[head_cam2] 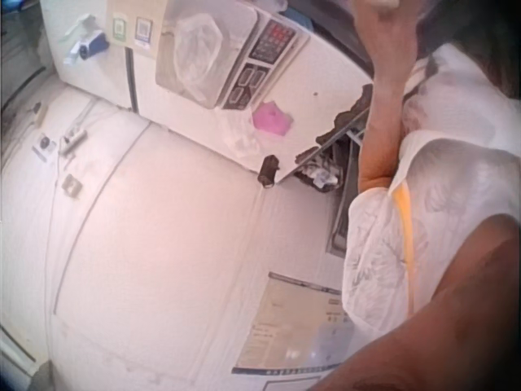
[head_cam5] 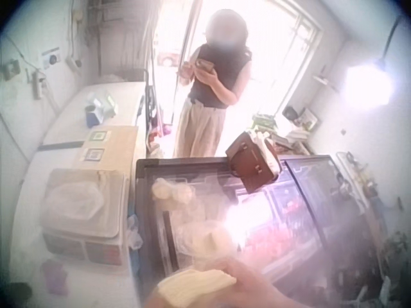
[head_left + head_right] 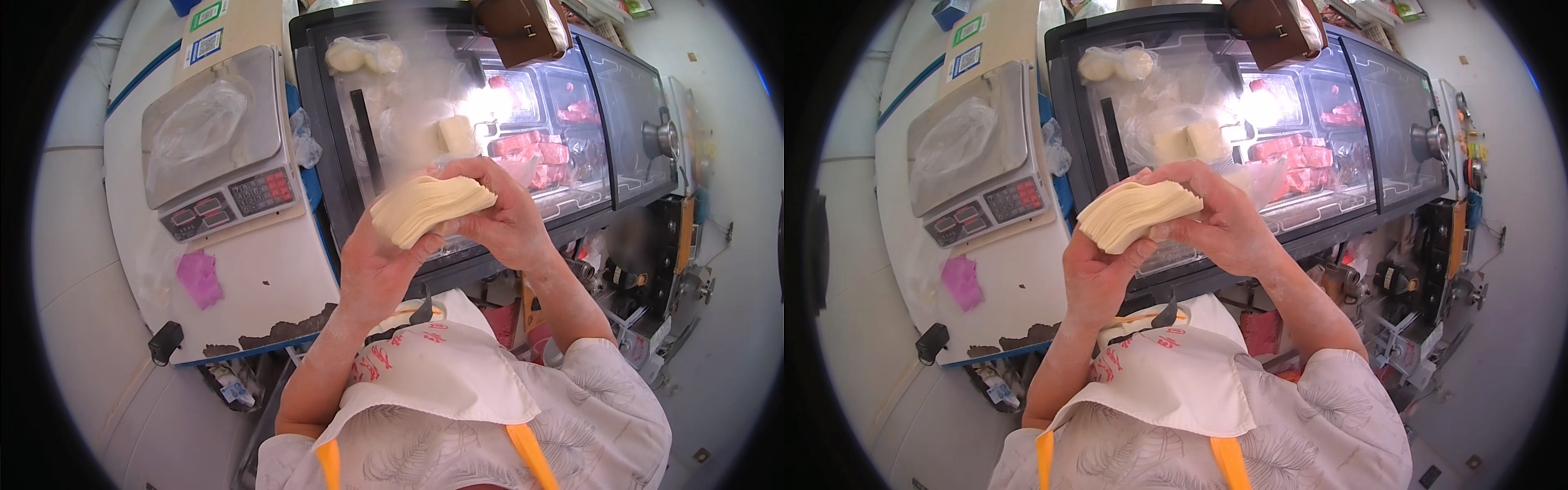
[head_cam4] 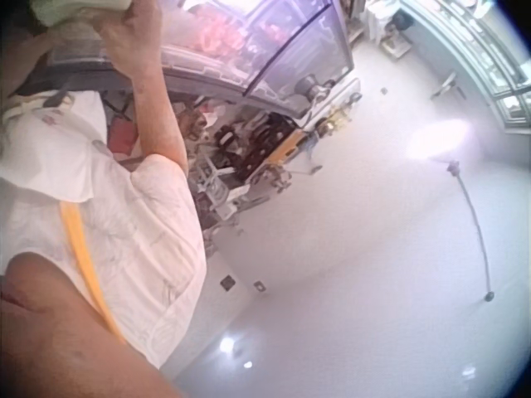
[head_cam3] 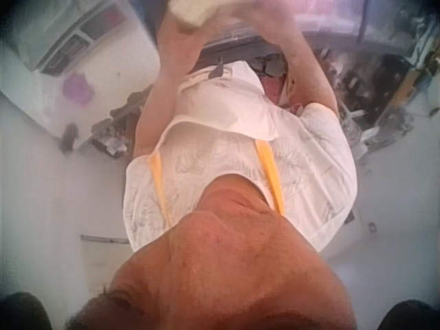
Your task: The person separates thin sheets of dough by hand, weighs them on a digital scale, and places them into a plastic bag. They then move to a metal table, spread out a large sheet of dough, and use a cleaver to cut it into strips.
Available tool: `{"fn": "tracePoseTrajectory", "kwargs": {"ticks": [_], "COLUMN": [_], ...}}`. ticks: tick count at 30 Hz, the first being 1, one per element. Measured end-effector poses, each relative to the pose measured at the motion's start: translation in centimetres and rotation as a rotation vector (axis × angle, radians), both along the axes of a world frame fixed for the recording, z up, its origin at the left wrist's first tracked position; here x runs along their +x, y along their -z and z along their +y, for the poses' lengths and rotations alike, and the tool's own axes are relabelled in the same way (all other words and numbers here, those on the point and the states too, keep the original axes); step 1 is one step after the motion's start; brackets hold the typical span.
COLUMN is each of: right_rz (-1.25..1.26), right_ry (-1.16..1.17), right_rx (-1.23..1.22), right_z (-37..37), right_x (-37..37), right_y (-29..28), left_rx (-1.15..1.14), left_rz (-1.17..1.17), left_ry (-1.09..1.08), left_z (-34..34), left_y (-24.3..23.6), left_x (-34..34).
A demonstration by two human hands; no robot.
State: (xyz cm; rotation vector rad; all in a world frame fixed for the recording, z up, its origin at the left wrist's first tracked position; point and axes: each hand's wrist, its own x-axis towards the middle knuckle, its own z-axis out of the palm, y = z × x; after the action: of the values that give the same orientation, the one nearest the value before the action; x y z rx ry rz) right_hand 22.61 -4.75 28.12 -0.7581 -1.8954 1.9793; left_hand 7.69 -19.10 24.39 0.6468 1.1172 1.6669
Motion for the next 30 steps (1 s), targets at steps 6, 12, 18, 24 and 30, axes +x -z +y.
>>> {"fn": "tracePoseTrajectory", "kwargs": {"ticks": [6,12,18,24,30], "right_rz": [0.124,0.194,0.194,0.056,-0.170], "right_ry": [-0.070,-0.087,-0.088,0.010,0.163], "right_rx": [0.136,0.110,0.066,0.083,-0.271], "right_z": [-2.9,-4.5,-5.9,-7.1,-8.5], "right_x": [-0.5,0.0,0.4,0.6,0.8], "right_y": [-1.7,-1.4,-1.8,-2.2,-0.8], "left_rx": [0.144,0.184,0.143,-0.029,-0.264], "left_rz": [0.326,0.238,0.223,0.097,-0.591], "left_ry": [-0.036,-0.037,-0.041,0.006,0.147], "left_z": [-2.6,-4.3,-6.0,-7.1,-8.1], "left_y": [-1.8,-2.3,-2.2,-2.2,-3.0], "left_x": [-1.1,-0.7,-0.3,0.2,-0.6]}}
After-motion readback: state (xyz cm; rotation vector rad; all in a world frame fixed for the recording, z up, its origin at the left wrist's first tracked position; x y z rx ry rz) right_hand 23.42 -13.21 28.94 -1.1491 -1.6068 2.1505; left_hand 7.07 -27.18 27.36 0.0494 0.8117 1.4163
